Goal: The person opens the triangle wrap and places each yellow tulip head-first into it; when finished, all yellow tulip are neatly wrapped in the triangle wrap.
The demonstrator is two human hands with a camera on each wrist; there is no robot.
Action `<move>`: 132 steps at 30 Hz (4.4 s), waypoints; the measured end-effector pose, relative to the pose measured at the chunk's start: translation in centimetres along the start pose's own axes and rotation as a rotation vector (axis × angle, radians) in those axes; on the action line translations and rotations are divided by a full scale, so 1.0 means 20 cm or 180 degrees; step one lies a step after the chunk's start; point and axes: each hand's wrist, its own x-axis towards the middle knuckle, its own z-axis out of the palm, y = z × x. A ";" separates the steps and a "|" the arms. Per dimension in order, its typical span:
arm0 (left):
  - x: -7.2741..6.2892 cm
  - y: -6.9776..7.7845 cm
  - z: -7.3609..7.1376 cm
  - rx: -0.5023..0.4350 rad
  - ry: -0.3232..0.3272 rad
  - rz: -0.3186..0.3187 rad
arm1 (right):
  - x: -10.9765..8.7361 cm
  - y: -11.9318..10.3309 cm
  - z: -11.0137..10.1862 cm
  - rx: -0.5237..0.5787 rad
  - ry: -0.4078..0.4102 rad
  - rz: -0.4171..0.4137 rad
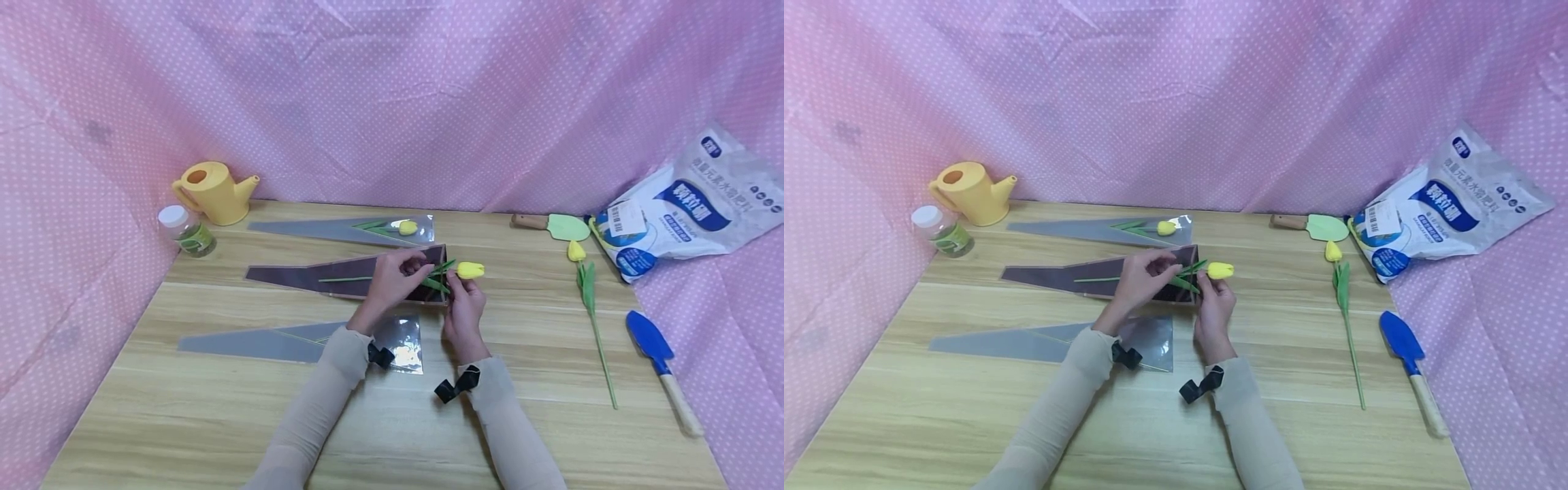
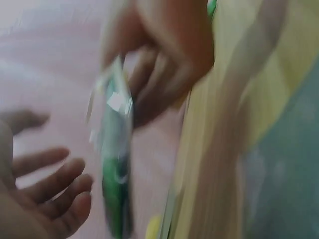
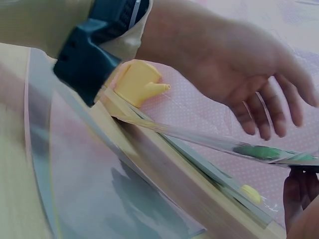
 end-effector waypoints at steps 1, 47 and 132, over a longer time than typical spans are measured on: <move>0.00 -0.02 -0.03 0.0098 -0.0108 -0.0016 | 0.00 0.00 0.00 0.0001 0.0007 0.0000; 0.01 -0.18 -0.10 0.1934 -0.1197 0.0108 | 0.07 -0.21 -0.11 -0.0852 -0.0558 0.0099; 0.01 -0.23 -0.12 0.2368 -0.1307 -0.0009 | 0.09 -0.07 -0.12 -0.2459 -0.1562 0.0273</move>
